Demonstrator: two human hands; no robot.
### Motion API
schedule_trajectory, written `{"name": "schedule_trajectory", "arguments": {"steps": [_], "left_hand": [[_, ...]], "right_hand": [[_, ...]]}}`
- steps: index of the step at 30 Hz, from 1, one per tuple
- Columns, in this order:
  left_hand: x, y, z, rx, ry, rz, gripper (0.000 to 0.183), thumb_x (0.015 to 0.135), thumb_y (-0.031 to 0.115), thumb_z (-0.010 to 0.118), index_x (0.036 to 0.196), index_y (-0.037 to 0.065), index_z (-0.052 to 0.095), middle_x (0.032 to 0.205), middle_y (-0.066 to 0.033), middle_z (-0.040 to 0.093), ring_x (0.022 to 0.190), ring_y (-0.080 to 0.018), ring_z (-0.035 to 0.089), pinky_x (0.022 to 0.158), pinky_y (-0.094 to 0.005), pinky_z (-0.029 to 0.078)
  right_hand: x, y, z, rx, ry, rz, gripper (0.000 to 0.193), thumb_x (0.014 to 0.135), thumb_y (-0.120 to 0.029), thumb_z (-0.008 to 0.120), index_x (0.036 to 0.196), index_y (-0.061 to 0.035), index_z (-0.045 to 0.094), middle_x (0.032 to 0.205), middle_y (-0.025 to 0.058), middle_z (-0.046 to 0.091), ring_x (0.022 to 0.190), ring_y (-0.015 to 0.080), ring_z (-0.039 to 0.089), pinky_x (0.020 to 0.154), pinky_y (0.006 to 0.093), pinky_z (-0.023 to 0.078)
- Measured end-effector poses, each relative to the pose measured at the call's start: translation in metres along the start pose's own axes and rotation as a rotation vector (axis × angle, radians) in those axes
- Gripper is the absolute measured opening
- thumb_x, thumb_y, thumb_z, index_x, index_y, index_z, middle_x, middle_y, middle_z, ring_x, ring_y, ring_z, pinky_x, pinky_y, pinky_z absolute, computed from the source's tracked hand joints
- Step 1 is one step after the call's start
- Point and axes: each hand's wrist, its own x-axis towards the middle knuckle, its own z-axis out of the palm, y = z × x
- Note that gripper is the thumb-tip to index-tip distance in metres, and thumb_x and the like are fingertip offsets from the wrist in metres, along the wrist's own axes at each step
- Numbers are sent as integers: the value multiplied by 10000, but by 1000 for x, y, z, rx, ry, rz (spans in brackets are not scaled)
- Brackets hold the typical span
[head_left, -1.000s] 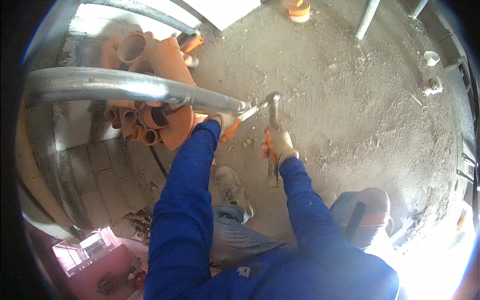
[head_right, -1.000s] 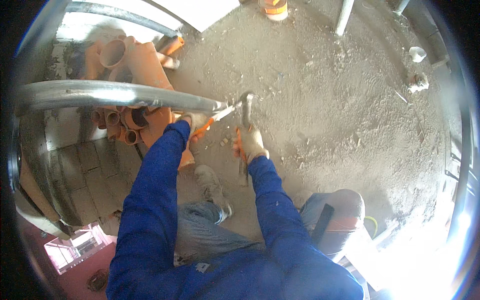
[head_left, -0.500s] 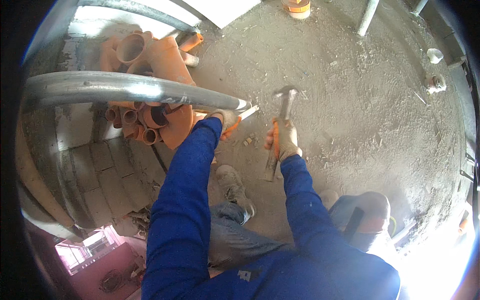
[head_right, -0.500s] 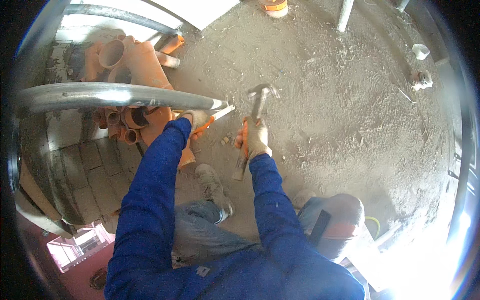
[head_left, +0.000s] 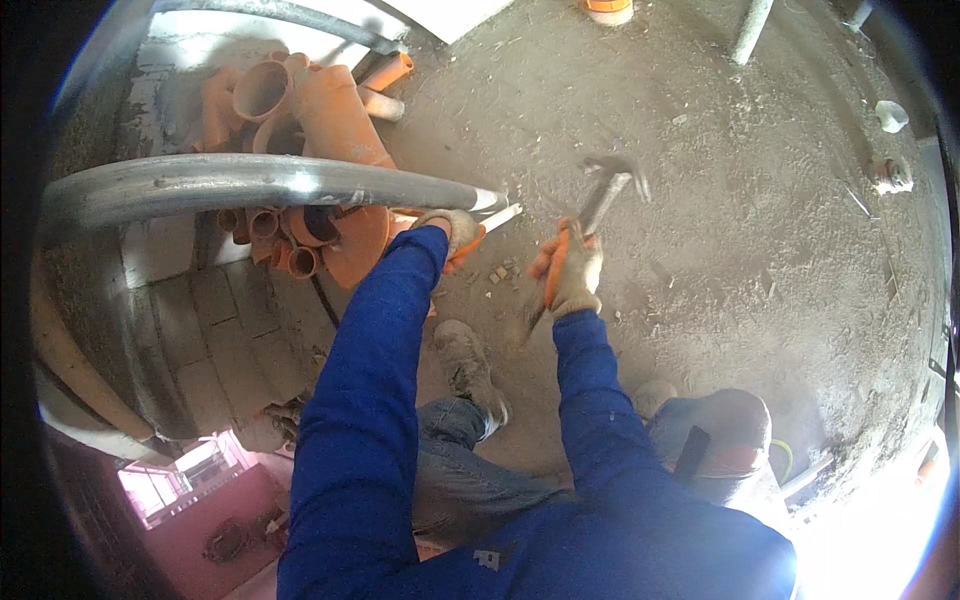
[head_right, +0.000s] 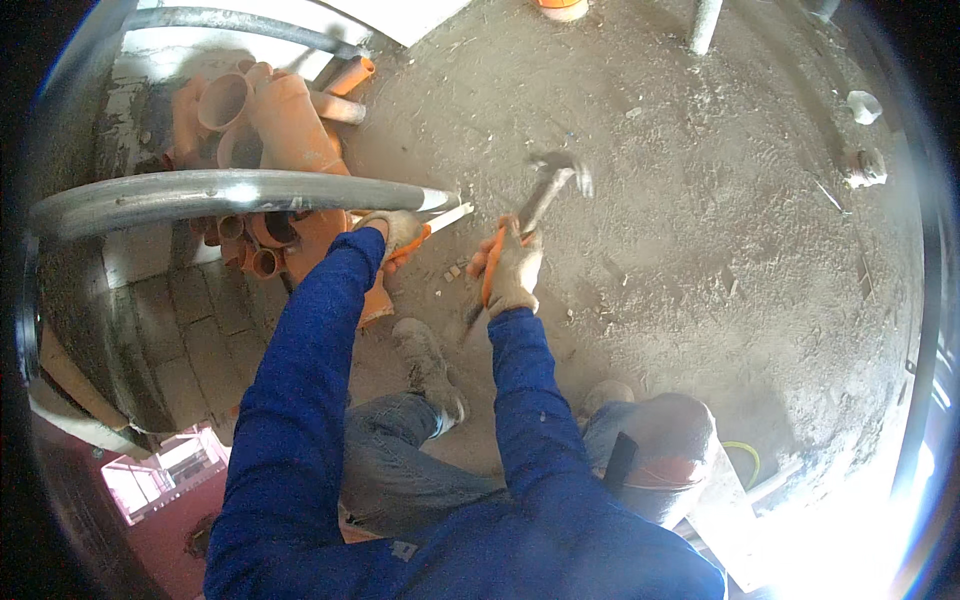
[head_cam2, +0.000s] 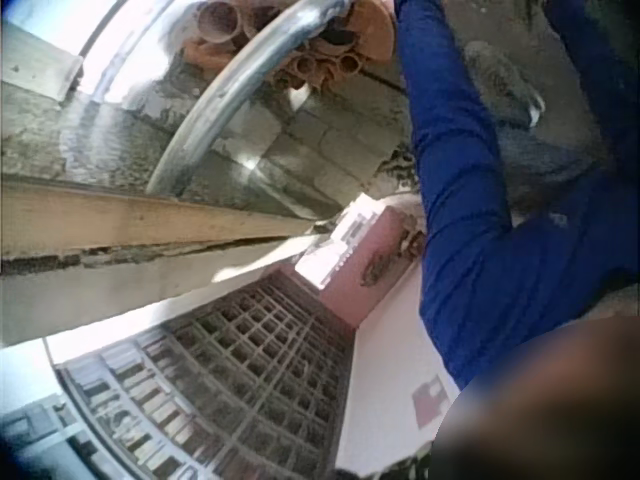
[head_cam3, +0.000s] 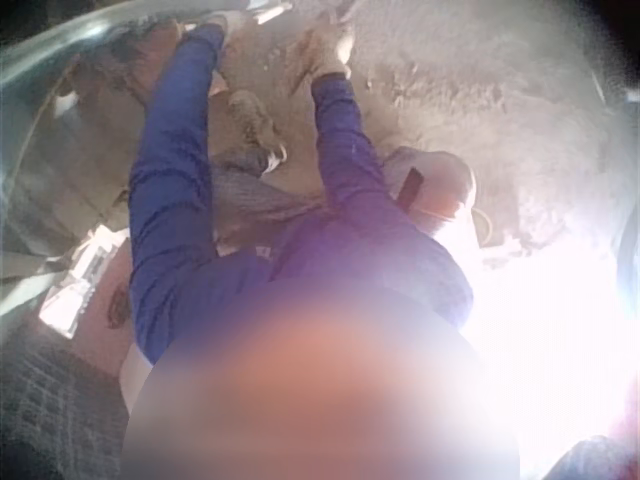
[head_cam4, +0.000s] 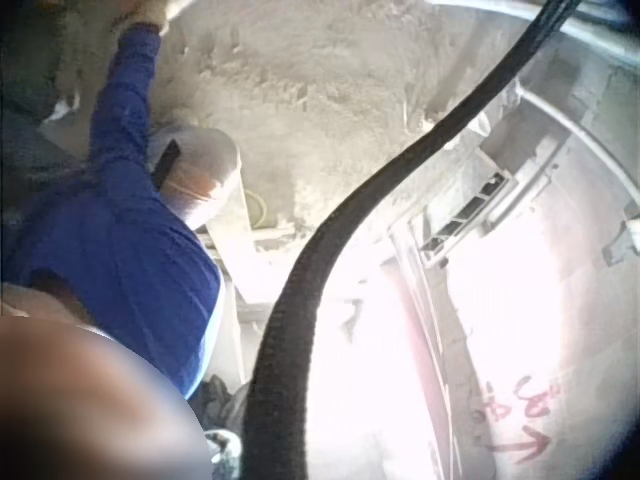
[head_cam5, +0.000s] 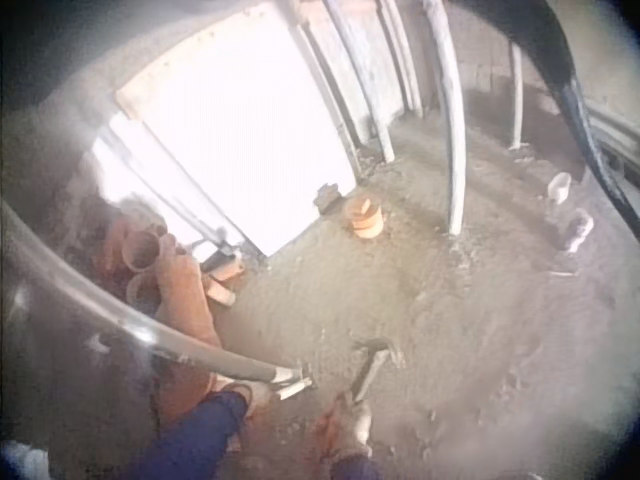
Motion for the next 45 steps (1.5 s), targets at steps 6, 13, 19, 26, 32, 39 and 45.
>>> {"name": "schedule_trajectory", "arguments": {"steps": [6,13,19,26,32,39,45], "left_hand": [[1,0,1,75,55,-3,499,942,567,496,915,98,665,774,-79,643,564,-220,575,494,-392,438],[8,-1,11,170,72,29,514,988,493,429,926,51,685,798,-103,655,612,-219,617,525,-413,463],[45,-45,75,290,414,391,373,957,373,527,960,33,681,918,-227,703,903,-364,699,755,-476,534],[32,-110,114,270,323,333,439,994,399,471,1338,142,556,1047,-214,693,983,-409,667,842,-487,524],[30,-125,53,459,292,498,358,1018,352,440,1256,124,578,966,-193,713,944,-359,694,774,-471,533],[50,-122,33,551,299,656,351,1003,321,464,1274,125,569,996,-217,703,955,-369,693,805,-498,534],[82,-108,21,367,180,653,432,996,475,451,1149,116,635,907,-165,675,829,-321,656,675,-464,512]], "right_hand": [[-9,10,3,-11,8,68,203,973,-277,565,1104,-128,523,672,38,492,464,162,461,424,372,432],[-6,6,-10,-150,-54,188,207,973,-238,533,1109,-82,533,725,52,493,483,169,451,465,372,439],[2,-8,12,135,108,-4,299,972,-256,550,1190,-68,466,742,59,492,509,166,468,465,386,447],[9,39,-31,52,115,129,179,972,-258,540,1066,-126,463,718,56,470,477,166,444,445,379,416],[22,75,-21,94,161,11,148,973,-240,542,1069,-151,472,727,42,471,496,156,444,463,385,431],[-15,101,-16,73,218,33,194,948,-252,583,1062,-127,488,721,73,492,465,169,456,415,376,413],[-51,123,-28,-14,311,11,207,931,-254,601,1065,-133,500,740,68,504,482,164,484,438,363,436]]}}
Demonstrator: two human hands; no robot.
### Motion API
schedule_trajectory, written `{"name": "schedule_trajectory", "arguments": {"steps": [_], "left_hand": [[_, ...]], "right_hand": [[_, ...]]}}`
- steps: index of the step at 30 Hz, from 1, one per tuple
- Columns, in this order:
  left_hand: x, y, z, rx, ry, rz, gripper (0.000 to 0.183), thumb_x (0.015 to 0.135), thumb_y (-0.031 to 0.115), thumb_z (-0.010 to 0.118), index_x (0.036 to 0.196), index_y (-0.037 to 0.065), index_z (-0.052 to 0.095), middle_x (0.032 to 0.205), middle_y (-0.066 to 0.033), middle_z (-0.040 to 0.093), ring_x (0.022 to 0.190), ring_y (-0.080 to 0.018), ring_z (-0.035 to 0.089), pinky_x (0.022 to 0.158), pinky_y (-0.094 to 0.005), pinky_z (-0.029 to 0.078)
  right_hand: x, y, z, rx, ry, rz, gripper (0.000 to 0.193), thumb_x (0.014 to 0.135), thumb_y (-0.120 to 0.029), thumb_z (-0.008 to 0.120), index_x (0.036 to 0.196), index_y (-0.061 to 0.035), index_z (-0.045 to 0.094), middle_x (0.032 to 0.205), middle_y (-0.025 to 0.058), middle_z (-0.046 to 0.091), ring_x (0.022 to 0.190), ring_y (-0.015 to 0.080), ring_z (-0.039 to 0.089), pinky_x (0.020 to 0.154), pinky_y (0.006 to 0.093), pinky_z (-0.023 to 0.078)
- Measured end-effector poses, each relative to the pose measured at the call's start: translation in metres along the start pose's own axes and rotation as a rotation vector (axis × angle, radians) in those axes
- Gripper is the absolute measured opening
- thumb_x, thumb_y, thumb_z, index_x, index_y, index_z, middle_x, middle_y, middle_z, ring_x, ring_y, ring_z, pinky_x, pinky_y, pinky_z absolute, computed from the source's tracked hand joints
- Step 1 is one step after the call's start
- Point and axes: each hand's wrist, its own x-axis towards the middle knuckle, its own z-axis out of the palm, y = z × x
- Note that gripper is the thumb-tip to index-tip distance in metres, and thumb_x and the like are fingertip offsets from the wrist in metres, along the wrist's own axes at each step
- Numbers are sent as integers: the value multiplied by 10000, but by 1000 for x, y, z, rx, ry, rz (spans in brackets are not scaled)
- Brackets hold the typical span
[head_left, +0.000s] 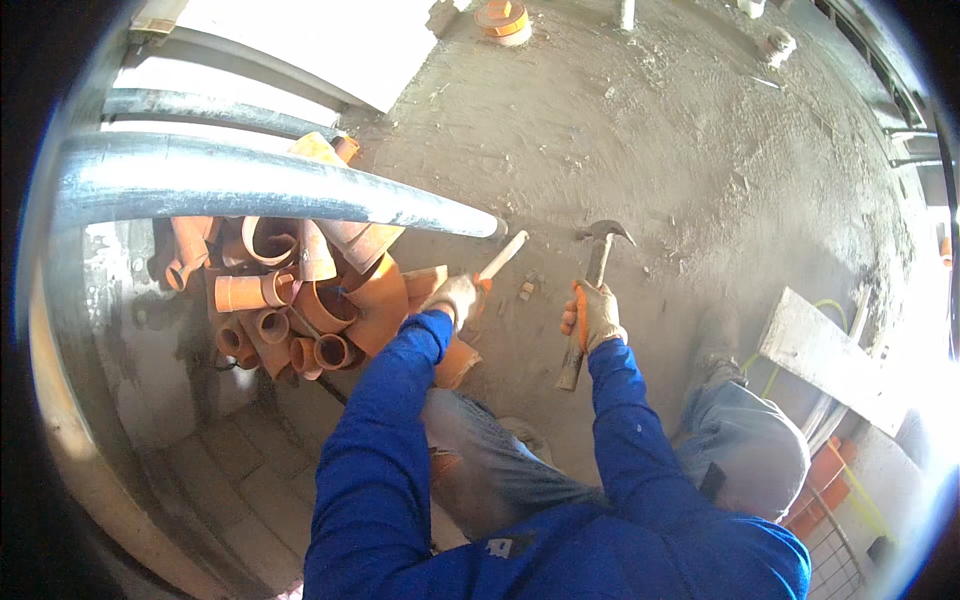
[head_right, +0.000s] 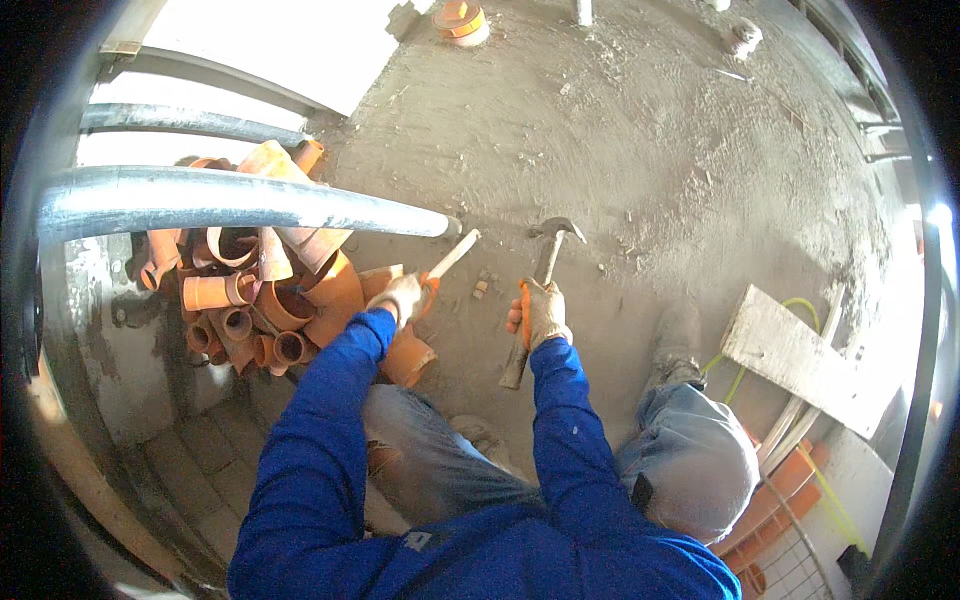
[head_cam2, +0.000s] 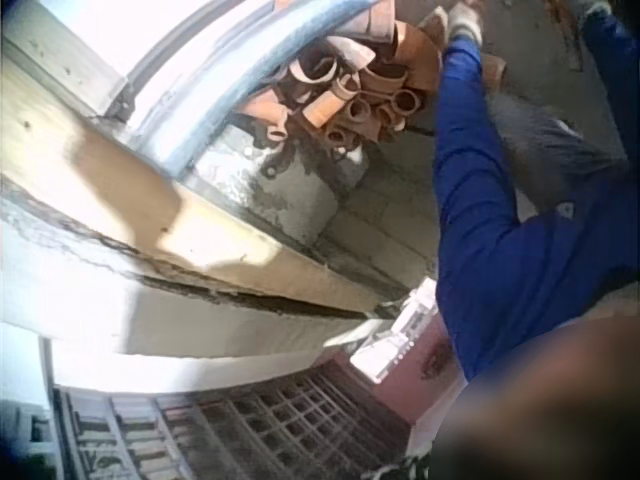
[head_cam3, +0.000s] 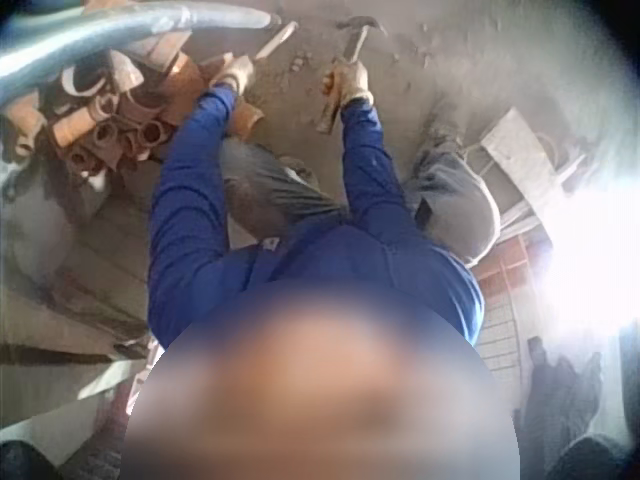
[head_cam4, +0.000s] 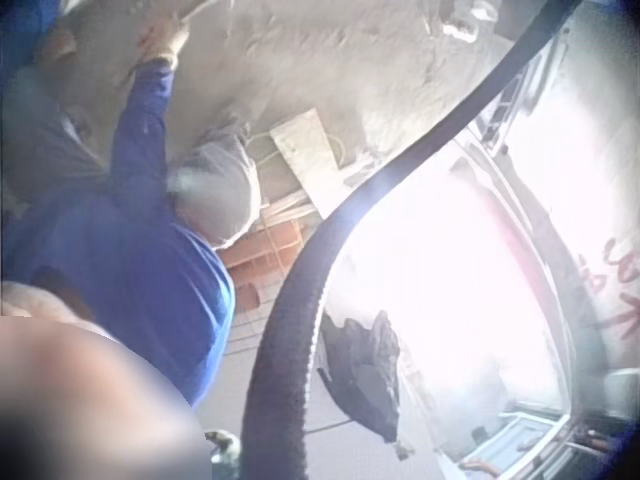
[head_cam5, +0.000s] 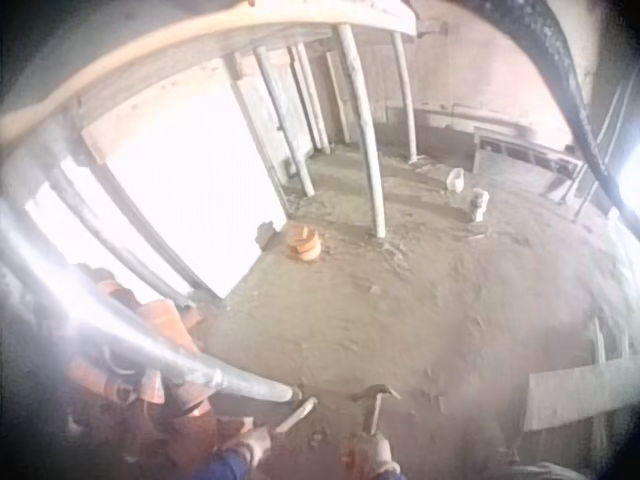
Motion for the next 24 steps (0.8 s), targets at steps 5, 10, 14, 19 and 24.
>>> {"name": "schedule_trajectory", "arguments": {"steps": [5,10,14,19,24], "left_hand": [[11,8,-45,-425,-189,-205,401,952,505,513,1086,140,612,770,-14,586,568,-165,566,420,-338,470],[6,24,-61,-466,-314,-202,311,983,460,489,1025,170,594,614,9,504,504,-146,501,404,-332,424],[-12,44,-66,-415,-214,-219,339,996,446,500,878,143,593,574,8,499,469,-145,472,397,-332,383],[-13,53,-69,-218,-106,-138,426,996,487,485,841,113,620,608,-8,547,483,-150,501,425,-330,425],[2,46,-66,-416,-175,-308,297,919,448,585,857,163,637,671,8,593,508,-138,531,447,-317,466]], "right_hand": [[-41,-20,8,102,-39,-246,194,941,-212,594,1084,-118,503,723,54,503,472,145,480,419,333,425],[-52,-24,42,383,-153,-771,240,956,-137,580,1174,-83,496,722,44,508,489,117,481,411,293,430],[-28,-5,60,-171,65,-573,247,945,-190,610,1143,-63,534,827,122,650,604,167,643,484,337,504],[-18,-10,60,-421,-114,-373,162,951,-194,565,1014,-51,525,649,51,529,440,155,505,361,334,404],[-32,-28,53,106,-80,-526,200,951,-211,582,1065,-66,505,673,39,522,452,139,497,381,319,417]]}}
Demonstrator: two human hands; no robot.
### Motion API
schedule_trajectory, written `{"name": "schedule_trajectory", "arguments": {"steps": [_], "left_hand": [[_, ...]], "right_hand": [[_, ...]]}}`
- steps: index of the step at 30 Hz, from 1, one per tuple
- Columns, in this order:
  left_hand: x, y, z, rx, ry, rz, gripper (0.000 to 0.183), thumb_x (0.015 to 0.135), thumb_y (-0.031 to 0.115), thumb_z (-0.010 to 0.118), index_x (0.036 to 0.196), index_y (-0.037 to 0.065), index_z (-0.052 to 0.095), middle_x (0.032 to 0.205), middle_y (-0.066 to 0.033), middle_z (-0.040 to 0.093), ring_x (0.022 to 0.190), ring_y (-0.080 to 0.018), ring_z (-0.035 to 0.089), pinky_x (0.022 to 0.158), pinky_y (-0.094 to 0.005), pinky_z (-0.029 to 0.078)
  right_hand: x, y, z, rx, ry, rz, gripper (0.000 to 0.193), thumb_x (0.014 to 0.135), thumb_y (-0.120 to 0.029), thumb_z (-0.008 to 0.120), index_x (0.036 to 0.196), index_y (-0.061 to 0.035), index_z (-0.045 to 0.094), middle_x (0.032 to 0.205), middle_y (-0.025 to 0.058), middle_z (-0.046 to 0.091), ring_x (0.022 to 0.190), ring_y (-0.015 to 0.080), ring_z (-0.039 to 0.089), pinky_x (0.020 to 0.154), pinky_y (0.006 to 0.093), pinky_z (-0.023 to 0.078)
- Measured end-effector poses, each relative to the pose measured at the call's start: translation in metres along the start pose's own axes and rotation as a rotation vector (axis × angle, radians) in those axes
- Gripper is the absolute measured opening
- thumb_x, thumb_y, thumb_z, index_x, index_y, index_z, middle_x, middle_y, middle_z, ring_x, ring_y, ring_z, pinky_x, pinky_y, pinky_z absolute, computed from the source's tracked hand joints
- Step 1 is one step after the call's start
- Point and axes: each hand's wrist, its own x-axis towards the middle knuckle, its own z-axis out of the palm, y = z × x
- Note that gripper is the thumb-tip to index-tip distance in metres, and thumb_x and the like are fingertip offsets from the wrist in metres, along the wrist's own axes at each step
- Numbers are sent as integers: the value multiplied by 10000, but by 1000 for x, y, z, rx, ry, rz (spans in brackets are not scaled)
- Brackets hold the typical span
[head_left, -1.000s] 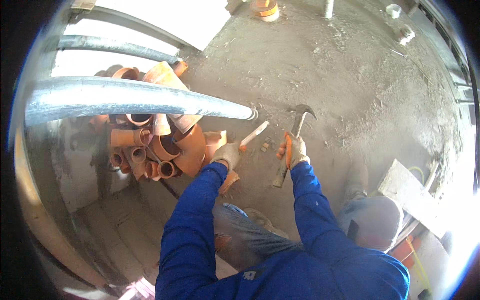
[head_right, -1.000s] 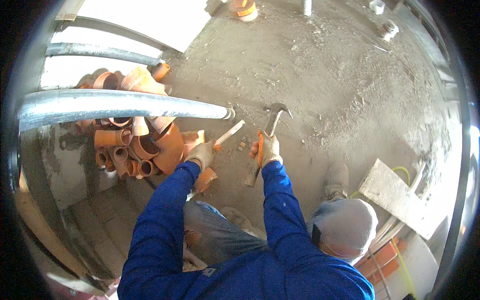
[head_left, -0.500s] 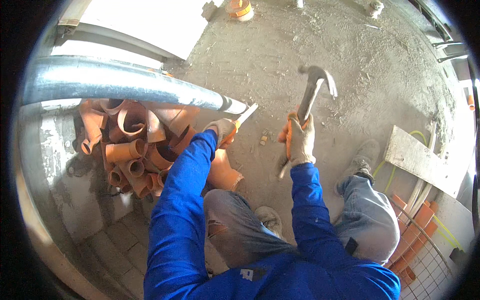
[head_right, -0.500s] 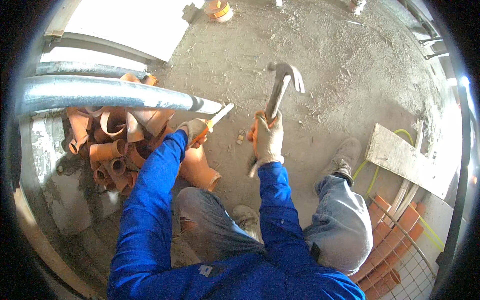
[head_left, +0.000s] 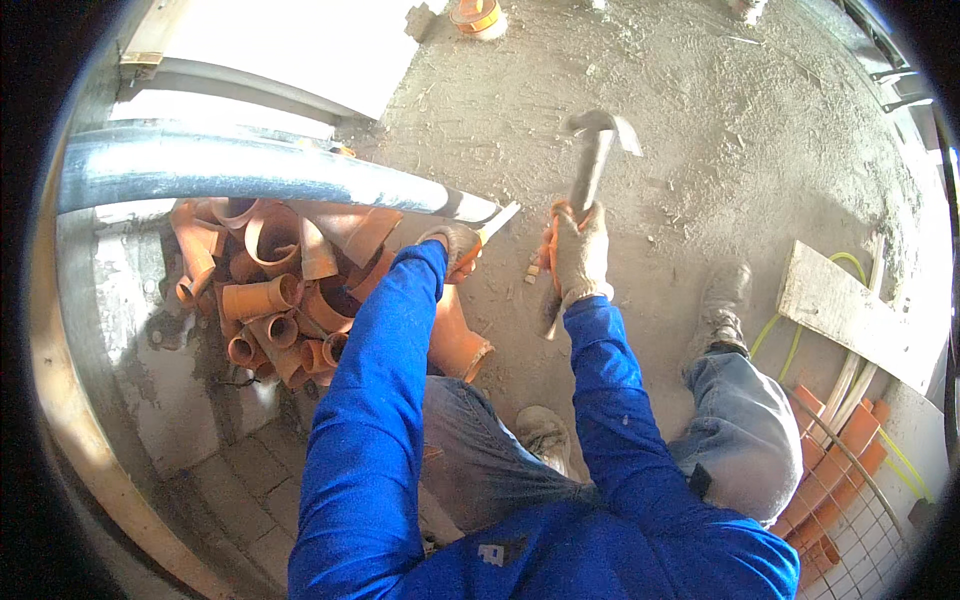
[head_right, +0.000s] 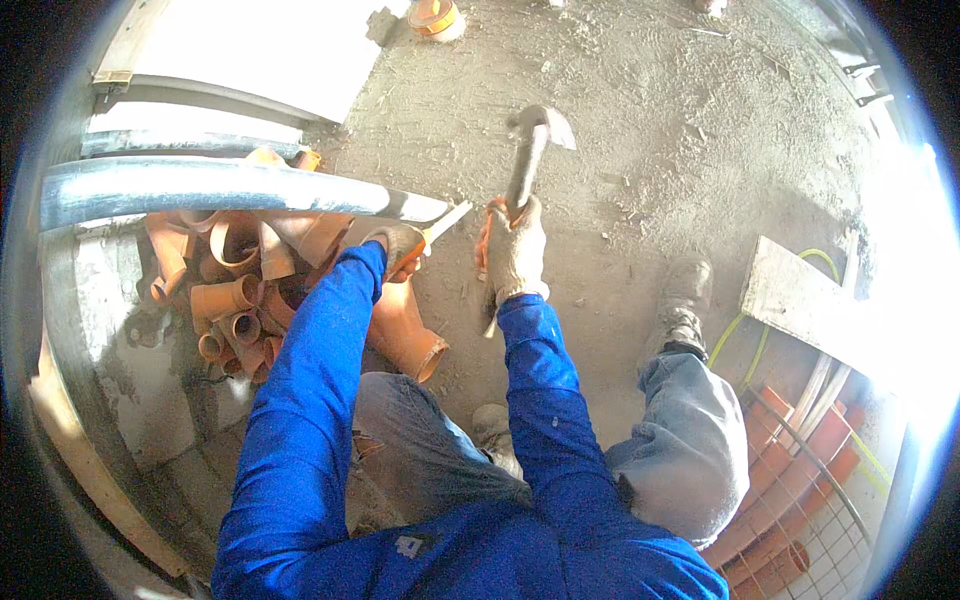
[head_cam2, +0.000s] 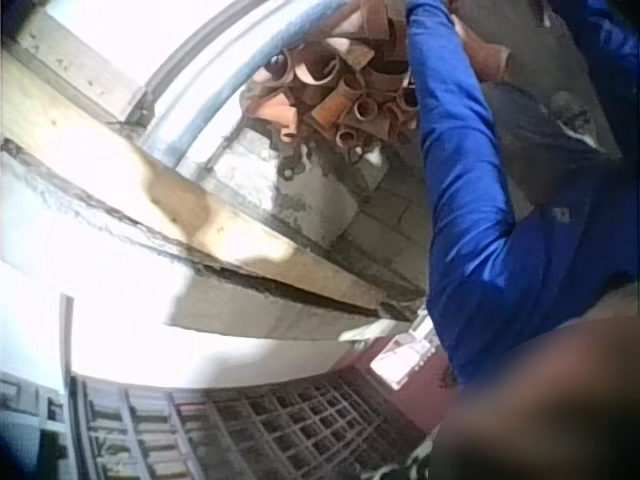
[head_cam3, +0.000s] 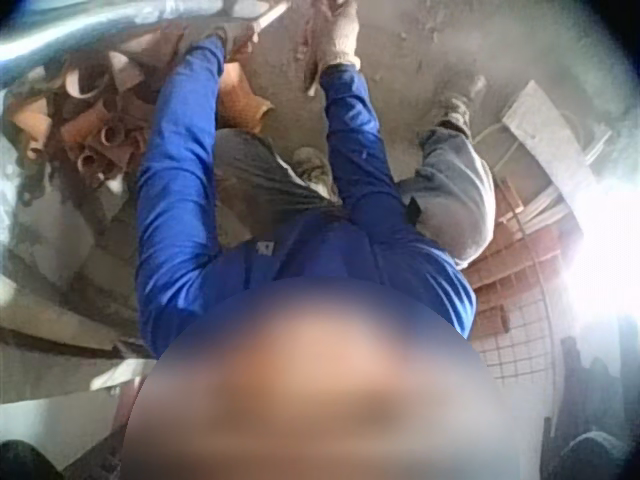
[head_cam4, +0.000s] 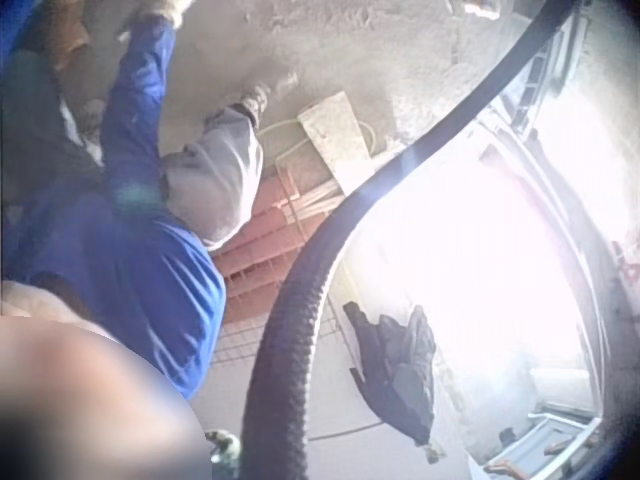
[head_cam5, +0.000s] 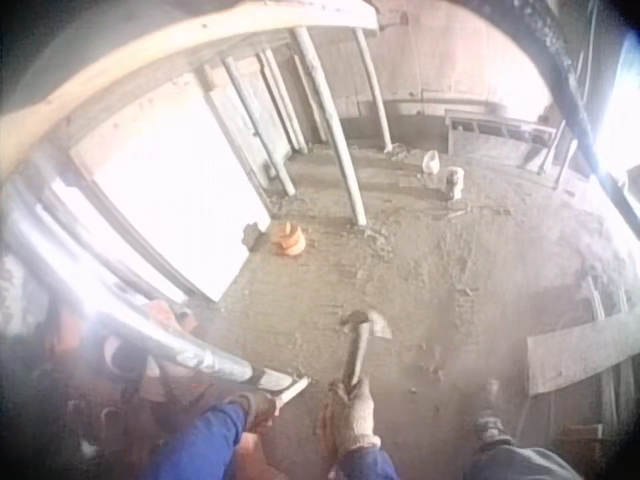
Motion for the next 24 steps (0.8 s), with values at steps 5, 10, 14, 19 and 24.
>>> {"name": "schedule_trajectory", "arguments": {"steps": [5,10,14,19,24], "left_hand": [[-17,15,2,44,40,22,325,928,466,577,924,146,635,700,9,612,544,-133,555,453,-321,470],[-29,24,10,234,137,129,400,965,469,533,923,93,665,696,-28,607,491,-128,522,389,-307,423],[-19,22,7,185,133,28,390,927,490,570,929,111,663,730,-15,611,567,-132,550,456,-313,461],[-31,31,9,174,169,25,365,930,477,575,1018,131,652,770,-15,610,546,-118,524,402,-275,421],[-47,40,16,159,168,158,375,938,466,598,1023,106,654,772,-33,614,558,-116,552,403,-293,439]], "right_hand": [[13,24,9,-305,64,8,185,954,-207,570,1066,-83,491,688,47,547,450,146,486,384,313,416],[13,27,-14,-229,-197,454,133,955,-187,524,1036,-83,505,680,59,545,465,157,488,396,355,408],[21,-8,-21,43,16,145,138,955,-197,540,1039,-105,480,670,53,521,461,160,483,387,346,404],[10,5,-2,210,48,-9,150,952,-182,553,1040,-107,457,650,47,502,438,179,486,360,355,395],[7,19,-7,-126,-193,476,148,950,-172,547,1032,-73,474,656,67,491,436,174,473,377,374,403]]}}
